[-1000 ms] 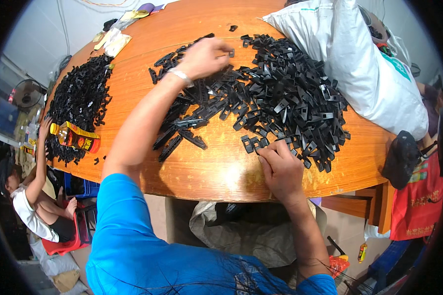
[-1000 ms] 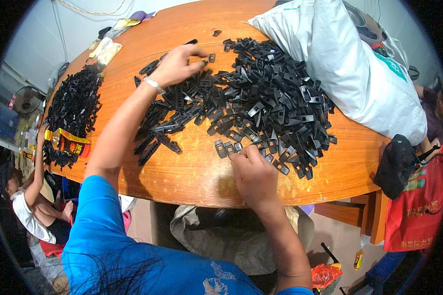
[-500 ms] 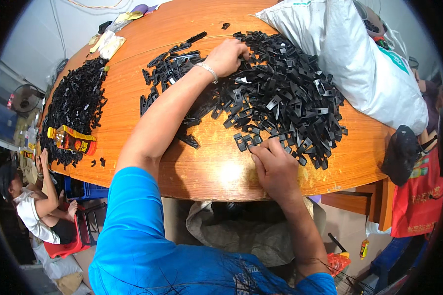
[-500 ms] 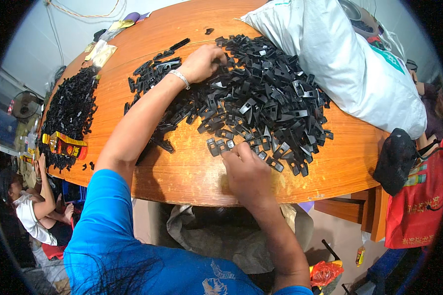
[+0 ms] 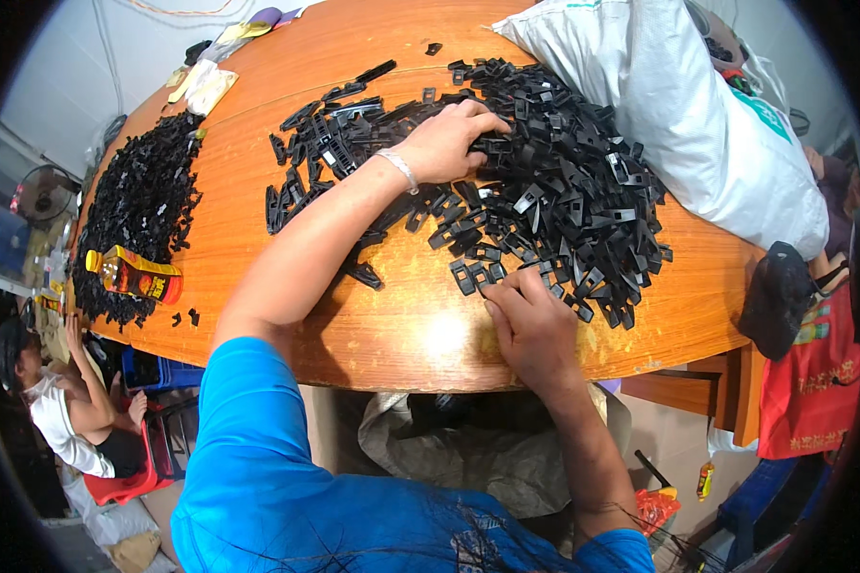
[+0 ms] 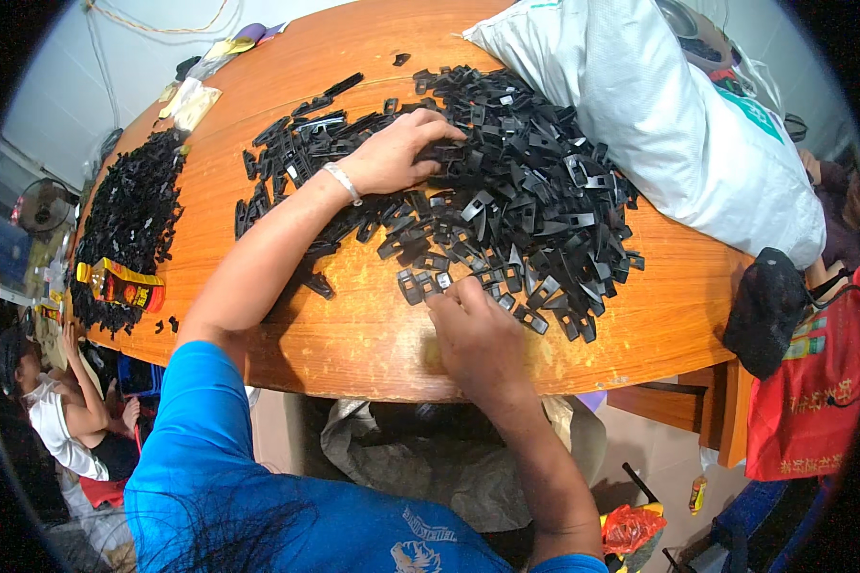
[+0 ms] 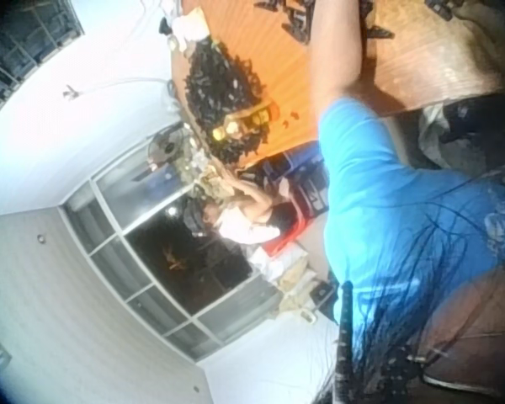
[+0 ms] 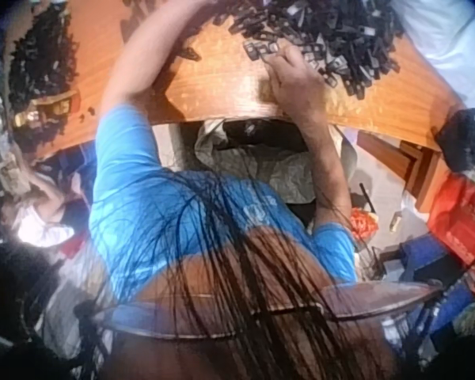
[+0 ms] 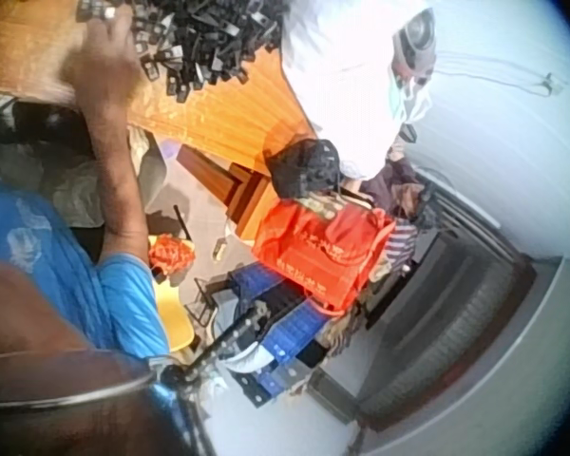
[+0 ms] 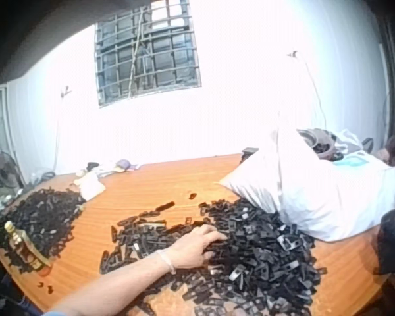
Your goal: The person assembles small black plastic components by fitting them together by hand and drops the assembled pieces into a bag.
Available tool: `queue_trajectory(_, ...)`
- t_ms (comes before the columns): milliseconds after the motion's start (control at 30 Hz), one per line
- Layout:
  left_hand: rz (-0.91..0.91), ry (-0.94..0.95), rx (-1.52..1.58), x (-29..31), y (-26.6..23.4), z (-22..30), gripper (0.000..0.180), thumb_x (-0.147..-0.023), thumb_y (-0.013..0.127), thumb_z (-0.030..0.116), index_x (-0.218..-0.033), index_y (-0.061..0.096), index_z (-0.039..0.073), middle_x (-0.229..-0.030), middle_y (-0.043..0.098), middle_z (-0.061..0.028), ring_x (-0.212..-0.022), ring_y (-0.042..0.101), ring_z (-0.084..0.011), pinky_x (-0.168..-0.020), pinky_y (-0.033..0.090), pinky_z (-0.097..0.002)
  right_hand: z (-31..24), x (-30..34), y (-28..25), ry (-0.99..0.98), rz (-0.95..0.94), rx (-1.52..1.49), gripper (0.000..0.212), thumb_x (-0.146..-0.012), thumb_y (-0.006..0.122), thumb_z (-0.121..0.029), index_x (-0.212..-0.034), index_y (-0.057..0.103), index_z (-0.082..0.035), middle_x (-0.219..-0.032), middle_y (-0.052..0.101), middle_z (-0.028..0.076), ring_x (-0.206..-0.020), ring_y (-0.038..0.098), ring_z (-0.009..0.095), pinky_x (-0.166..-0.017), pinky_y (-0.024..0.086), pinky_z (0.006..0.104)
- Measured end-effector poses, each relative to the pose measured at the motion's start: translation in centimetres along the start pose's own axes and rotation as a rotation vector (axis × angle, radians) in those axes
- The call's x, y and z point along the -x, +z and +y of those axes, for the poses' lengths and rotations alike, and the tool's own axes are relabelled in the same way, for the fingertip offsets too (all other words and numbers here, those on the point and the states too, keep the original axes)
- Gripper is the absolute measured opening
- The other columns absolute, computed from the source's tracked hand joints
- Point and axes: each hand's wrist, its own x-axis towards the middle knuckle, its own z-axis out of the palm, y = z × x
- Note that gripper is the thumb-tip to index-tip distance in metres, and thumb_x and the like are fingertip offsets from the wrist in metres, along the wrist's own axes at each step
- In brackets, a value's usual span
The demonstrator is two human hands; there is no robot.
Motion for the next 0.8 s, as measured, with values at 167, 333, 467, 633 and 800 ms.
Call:
queue_trajectory(167,0.072,-0.197,-0.133,-3.5,-0.2,0.0,0.038,-0.087,0.081,0.024,-0.124,0.072,0.021,-0.126,0.064,-0.0122,-0.117,0.065,-0.0362,-0.097,0.056,-0.0472,0.2,0.2,-0.2,0.007,-0.029,0.01,0.013,-0.092,0.067,-0.007,-0.104,0.071,-0.009,-0.097,0.064,0.007,-0.084,0.07,0.029,-0.069,0.057,0.0432)
queue_trajectory(333,0.293,-0.155,-0.118,-8.9,-0.2,-1.3,0.023,-0.093,0.075,0.022,-0.114,0.077,0.015,-0.111,0.074,-0.0126,-0.107,0.071,-0.0349,-0.093,0.057,-0.0466,0.1,0.2,-0.3,0.008,-0.035,0.014,0.013,-0.092,0.067,-0.007,-0.104,0.071,-0.009,-0.097,0.064,0.007,-0.085,0.07,0.029,-0.07,0.056,0.0429)
queue_trajectory(467,0.312,-0.183,-0.081,-12.2,-0.3,-2.0,0.018,-0.093,0.073,0.018,-0.109,0.079,0.012,-0.098,0.079,-0.0122,-0.098,0.074,-0.034,-0.088,0.058,-0.0458,-0.1,0.0,0.1,-0.02,-0.018,-0.004,0.014,-0.091,0.068,-0.006,-0.105,0.071,-0.008,-0.097,0.063,0.007,-0.085,0.069,0.029,-0.069,0.056,0.0421)
queue_trajectory(633,0.171,-0.167,-0.153,-11.6,-1.1,-0.9,0.015,-0.091,0.075,0.019,-0.103,0.077,0.01,-0.095,0.079,-0.0115,-0.096,0.075,-0.0334,-0.086,0.058,-0.0444,0.4,0.3,0.3,-0.029,0.016,-0.025,0.016,-0.091,0.068,-0.005,-0.107,0.072,-0.007,-0.097,0.063,0.008,-0.085,0.069,0.028,-0.07,0.055,0.0417)
queue_trajectory(800,-0.124,-0.147,-0.194,-6.4,-1.6,0.6,0.029,-0.089,0.078,0.015,-0.117,0.073,0.012,-0.11,0.072,-0.0152,-0.107,0.07,-0.0371,-0.093,0.057,-0.0461,0.3,0.4,0.3,-0.04,0.018,0.009,0.016,-0.091,0.068,-0.006,-0.107,0.072,-0.007,-0.097,0.063,0.008,-0.086,0.069,0.028,-0.072,0.056,0.0415)
